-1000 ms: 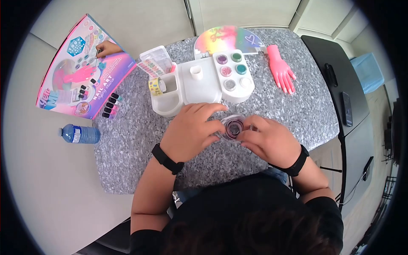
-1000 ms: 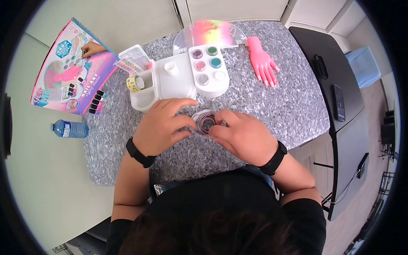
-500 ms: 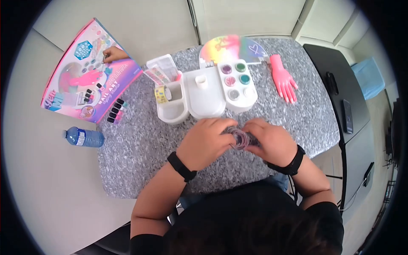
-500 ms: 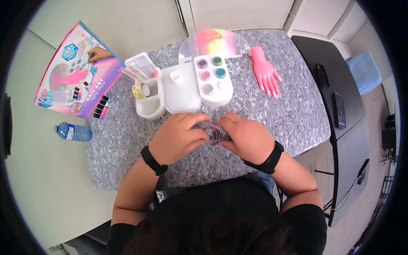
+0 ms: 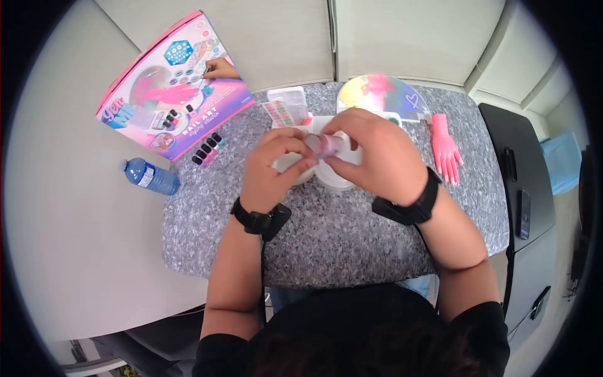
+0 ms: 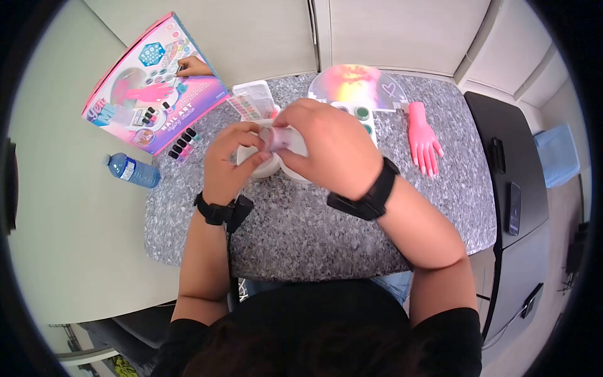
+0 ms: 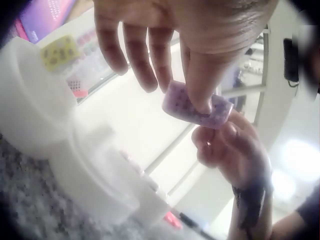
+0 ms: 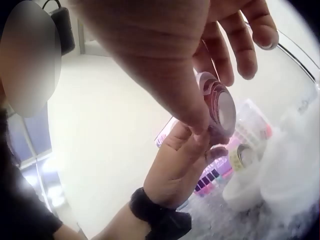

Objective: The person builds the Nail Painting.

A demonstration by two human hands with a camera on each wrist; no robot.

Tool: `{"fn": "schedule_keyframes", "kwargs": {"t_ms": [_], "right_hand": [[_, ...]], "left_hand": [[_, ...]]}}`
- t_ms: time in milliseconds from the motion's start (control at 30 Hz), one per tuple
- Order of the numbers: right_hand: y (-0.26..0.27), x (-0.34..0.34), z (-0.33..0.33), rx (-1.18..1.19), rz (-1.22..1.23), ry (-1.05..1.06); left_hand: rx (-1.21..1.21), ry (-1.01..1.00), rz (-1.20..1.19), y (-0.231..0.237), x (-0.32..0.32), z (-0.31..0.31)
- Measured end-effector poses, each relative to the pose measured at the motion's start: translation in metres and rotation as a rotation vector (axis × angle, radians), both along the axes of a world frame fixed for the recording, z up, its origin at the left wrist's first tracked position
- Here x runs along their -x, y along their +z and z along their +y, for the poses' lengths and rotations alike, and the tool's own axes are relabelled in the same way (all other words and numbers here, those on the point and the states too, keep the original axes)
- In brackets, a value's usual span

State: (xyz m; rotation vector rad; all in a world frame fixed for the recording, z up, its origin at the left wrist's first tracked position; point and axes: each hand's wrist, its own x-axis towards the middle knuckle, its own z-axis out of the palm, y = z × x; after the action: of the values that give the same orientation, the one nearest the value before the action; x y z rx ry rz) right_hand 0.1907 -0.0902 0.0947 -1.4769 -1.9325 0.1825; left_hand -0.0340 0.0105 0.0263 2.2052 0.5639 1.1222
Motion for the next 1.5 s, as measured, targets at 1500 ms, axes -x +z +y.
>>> {"fn": "schedule_keyframes", "kwargs": {"t_ms": [1500], "right_hand": [[-0.039, 0.044, 0.061, -0.090, -0.098, 0.182]], "left_hand": [[0.177, 0.310, -0.036, -0.004, 0.078, 0.019]]}}
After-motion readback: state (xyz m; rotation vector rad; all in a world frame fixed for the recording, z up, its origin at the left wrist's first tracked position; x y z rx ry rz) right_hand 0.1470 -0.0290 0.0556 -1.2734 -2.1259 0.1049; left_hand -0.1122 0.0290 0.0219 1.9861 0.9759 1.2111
